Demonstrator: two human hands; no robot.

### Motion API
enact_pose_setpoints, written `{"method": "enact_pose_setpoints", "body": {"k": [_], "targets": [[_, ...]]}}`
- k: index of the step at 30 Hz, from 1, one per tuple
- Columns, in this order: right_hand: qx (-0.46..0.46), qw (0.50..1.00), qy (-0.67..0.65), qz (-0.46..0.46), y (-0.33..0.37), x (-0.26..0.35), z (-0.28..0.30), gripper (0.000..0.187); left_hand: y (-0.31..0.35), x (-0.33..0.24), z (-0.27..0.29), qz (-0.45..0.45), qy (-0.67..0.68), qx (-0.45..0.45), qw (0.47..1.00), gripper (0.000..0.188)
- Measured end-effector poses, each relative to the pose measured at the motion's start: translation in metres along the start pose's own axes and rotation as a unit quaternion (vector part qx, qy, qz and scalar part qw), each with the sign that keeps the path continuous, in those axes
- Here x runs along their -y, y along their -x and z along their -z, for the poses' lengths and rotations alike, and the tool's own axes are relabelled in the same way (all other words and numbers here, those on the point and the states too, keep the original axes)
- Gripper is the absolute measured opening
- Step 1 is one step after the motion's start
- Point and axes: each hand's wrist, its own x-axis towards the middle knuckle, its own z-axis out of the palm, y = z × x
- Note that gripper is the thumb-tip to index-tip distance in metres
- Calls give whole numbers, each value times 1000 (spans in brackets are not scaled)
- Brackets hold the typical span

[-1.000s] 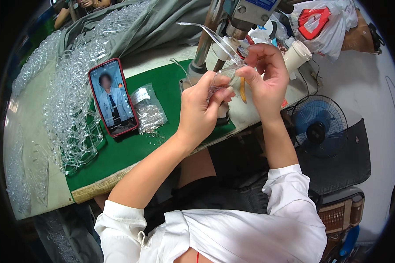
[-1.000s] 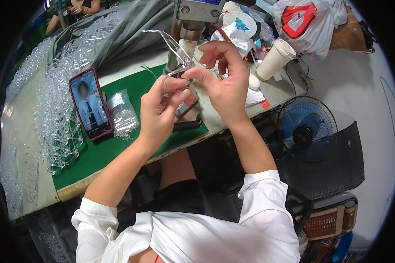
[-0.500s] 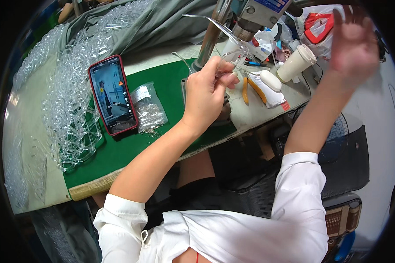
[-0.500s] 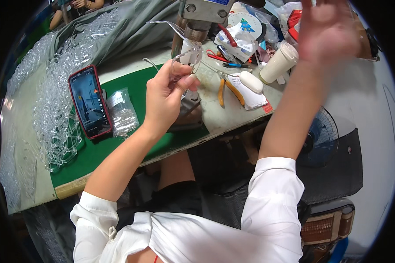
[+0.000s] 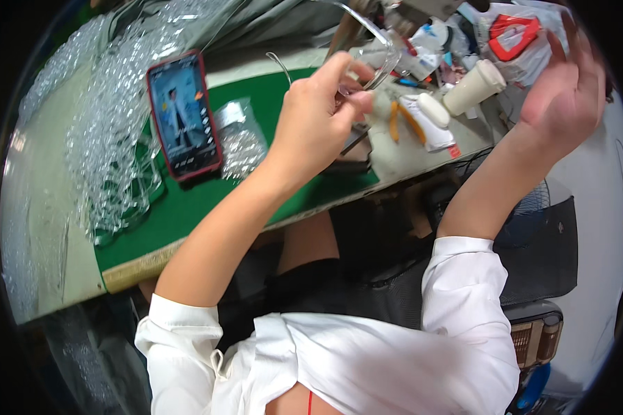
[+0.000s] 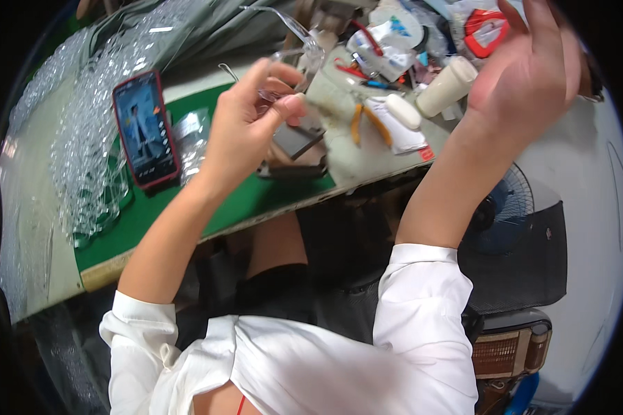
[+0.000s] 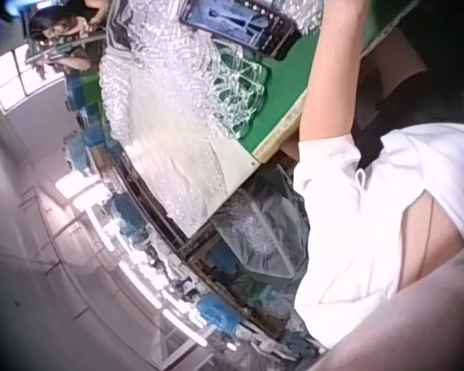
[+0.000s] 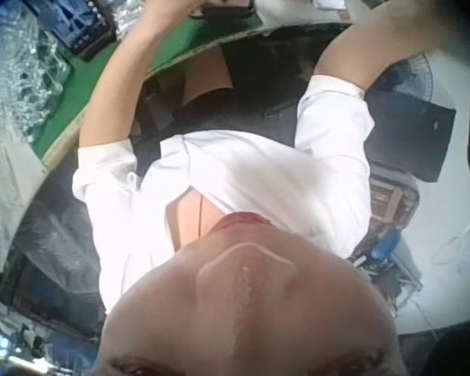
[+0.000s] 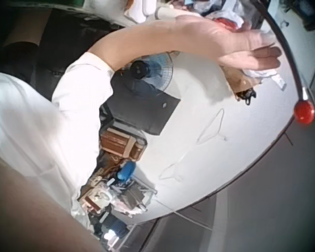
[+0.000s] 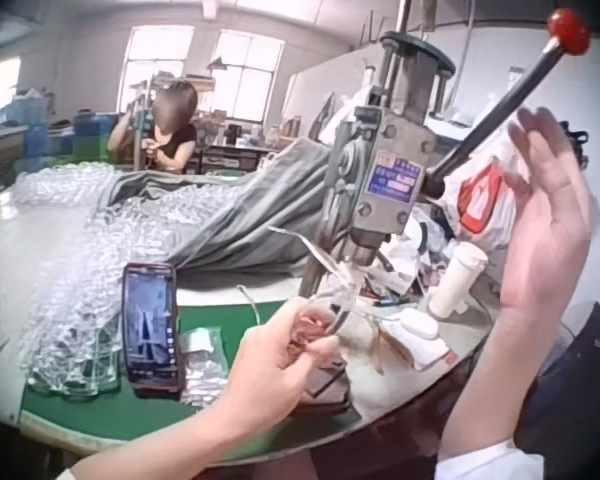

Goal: The person repeatedly picks up clear eyeglass frames and small metal components from a green workbench, inserts the components into the frame hinges, and places the assembled frames back on the table. A smartphone displaying a video is visible nearby.

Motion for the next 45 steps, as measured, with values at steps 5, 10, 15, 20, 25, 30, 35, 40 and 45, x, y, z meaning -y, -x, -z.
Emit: {"method": "enact_pose_setpoints", "body": {"k": [5, 10, 15, 20, 25, 30, 35, 40, 45], "targets": [[283, 900, -79, -323, 178, 13, -37, 19, 85, -59, 67, 0, 20, 53, 998, 77], [459, 844, 41, -274, 250, 36, -59, 14, 165, -105, 167, -93, -479, 23, 873, 61], [459, 842, 59, -277, 254, 37, -66, 12, 196, -92, 186, -109, -348, -414, 834, 43], [451, 848, 95, -263, 257, 41, -81, 12, 228, -82, 192, 12, -59, -371, 927, 57], [440, 846, 131, -271, 263, 44, -86, 12, 208, -84, 156, -18, 84, -219, 972, 50], [434, 847, 172, -253, 268, 45, -90, 11, 203, -93, 139, 68, 45, -200, 976, 62], [452, 840, 233, -189, 269, 50, -96, 11, 201, -86, 129, 34, 10, -196, 980, 75], [467, 821, 286, -160, 267, 59, -102, 11, 195, -87, 118, 90, 7, -202, 975, 88], [489, 804, 309, -136, 269, 60, -100, 14, 196, -77, 108, 84, -14, -201, 976, 94]]}}
